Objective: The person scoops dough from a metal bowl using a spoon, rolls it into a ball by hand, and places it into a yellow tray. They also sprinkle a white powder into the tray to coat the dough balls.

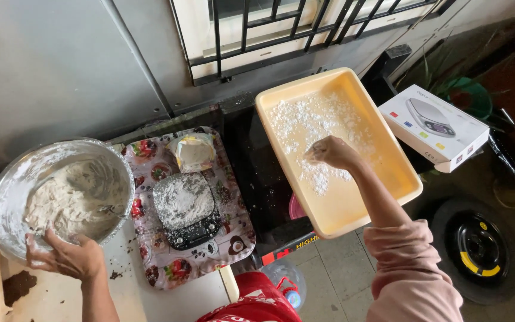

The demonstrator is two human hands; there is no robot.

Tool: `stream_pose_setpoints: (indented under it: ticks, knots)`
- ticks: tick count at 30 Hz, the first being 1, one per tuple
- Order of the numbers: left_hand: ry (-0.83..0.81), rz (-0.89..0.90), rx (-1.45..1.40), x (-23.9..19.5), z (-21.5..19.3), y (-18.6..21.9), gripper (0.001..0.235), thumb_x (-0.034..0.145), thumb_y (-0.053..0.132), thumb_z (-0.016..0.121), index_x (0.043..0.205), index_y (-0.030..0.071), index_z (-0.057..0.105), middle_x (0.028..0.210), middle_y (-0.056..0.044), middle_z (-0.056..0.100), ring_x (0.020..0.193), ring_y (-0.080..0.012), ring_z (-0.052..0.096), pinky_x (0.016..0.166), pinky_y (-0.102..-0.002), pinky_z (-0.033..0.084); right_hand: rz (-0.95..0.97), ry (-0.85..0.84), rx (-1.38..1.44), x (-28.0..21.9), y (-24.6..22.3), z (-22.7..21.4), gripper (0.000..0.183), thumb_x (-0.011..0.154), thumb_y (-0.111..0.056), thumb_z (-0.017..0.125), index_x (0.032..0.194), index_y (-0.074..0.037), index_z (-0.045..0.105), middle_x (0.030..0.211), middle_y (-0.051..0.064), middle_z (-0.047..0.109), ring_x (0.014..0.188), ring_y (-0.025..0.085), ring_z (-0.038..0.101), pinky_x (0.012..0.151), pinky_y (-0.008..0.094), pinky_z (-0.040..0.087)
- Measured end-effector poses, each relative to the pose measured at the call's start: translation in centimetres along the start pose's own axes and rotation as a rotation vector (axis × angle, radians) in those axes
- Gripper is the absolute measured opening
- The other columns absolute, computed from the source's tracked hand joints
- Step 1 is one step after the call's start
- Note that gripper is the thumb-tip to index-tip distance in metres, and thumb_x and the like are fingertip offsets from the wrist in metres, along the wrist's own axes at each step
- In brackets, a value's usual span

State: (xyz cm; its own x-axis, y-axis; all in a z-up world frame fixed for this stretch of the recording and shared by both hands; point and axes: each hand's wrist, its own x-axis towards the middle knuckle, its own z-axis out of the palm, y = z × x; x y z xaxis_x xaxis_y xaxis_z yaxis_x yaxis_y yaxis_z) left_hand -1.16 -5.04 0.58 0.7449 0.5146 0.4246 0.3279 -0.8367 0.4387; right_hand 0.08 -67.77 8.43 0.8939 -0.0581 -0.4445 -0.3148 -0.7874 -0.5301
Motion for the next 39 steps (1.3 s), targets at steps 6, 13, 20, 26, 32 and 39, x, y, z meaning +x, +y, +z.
stream_pose_setpoints:
  ticks: [6, 13, 20, 26, 32, 39]
  knots:
    - [-0.005, -0.003, 0.019, 0.1, 0.1, -0.2, 0.046, 0.086, -0.012, 0.080, 0.130, -0.004, 0.068, 0.154, -0.020, 0.032, 0.136, -0.0429, 0.024, 0.110, -0.062, 0.030, 0.058, 0.231, 0.196, 3.5, -2.6, -1.1, 0.017, 0.105, -0.002, 0.061, 0.115, 0.001, 0.074, 0.118, 0.018, 0.077, 0.106, 0.026, 0.078, 0.090, 0.034, 0.069]
    - [-0.030, -0.054, -0.001, 0.2, -0.1, 0.3, 0.046, 0.087, -0.013, 0.077, 0.131, -0.002, 0.067, 0.154, -0.023, 0.031, 0.139, -0.0447, 0.022, 0.112, -0.065, 0.026, 0.096, 0.256, 0.098, 7.3, 0.6, -3.3, 0.009, 0.101, -0.009, 0.068, 0.094, -0.006, 0.062, 0.094, 0.006, 0.065, 0.086, 0.011, 0.060, 0.070, 0.025, 0.045]
    - [0.033, 0.045, -0.022, -0.1, -0.1, 0.1, 0.042, 0.088, -0.015, 0.078, 0.128, -0.004, 0.070, 0.154, -0.021, 0.035, 0.138, -0.0447, 0.026, 0.112, -0.061, 0.025, 0.271, 0.575, 0.170, 10.7, 2.7, -4.8, 0.034, 0.095, 0.016, 0.048, 0.121, 0.003, 0.065, 0.130, 0.021, 0.067, 0.121, 0.033, 0.065, 0.097, 0.043, 0.059]
    - [0.027, 0.060, -0.017, 0.0, -0.2, 0.2, 0.043, 0.090, -0.011, 0.075, 0.132, -0.001, 0.069, 0.151, -0.023, 0.035, 0.138, -0.0427, 0.025, 0.111, -0.064, 0.024, 0.299, 0.817, 0.277, 15.8, 6.3, -6.0, 0.026, 0.088, 0.010, 0.046, 0.073, -0.010, 0.048, 0.074, 0.004, 0.050, 0.061, 0.015, 0.046, 0.042, 0.032, 0.037]
    - [-0.008, 0.032, -0.007, 0.0, -0.1, 0.2, 0.047, 0.086, -0.009, 0.077, 0.133, -0.002, 0.069, 0.155, -0.020, 0.032, 0.137, -0.0409, 0.026, 0.112, -0.063, 0.025, 0.319, 0.820, 0.214, 15.9, 6.2, -7.2, 0.050, 0.092, 0.019, 0.039, 0.128, 0.000, 0.068, 0.128, 0.024, 0.066, 0.101, 0.032, 0.069, 0.079, 0.035, 0.063]
    - [0.056, 0.094, -0.014, -0.1, -0.1, 0.3, 0.040, 0.088, -0.012, 0.078, 0.127, -0.005, 0.071, 0.151, -0.021, 0.037, 0.138, -0.0420, 0.028, 0.114, -0.064, 0.024, 0.273, 0.870, -0.122, 13.4, 6.3, -6.5, 0.034, 0.094, -0.003, 0.059, 0.124, -0.006, 0.074, 0.104, 0.020, 0.074, 0.086, 0.033, 0.069, 0.063, 0.043, 0.057]
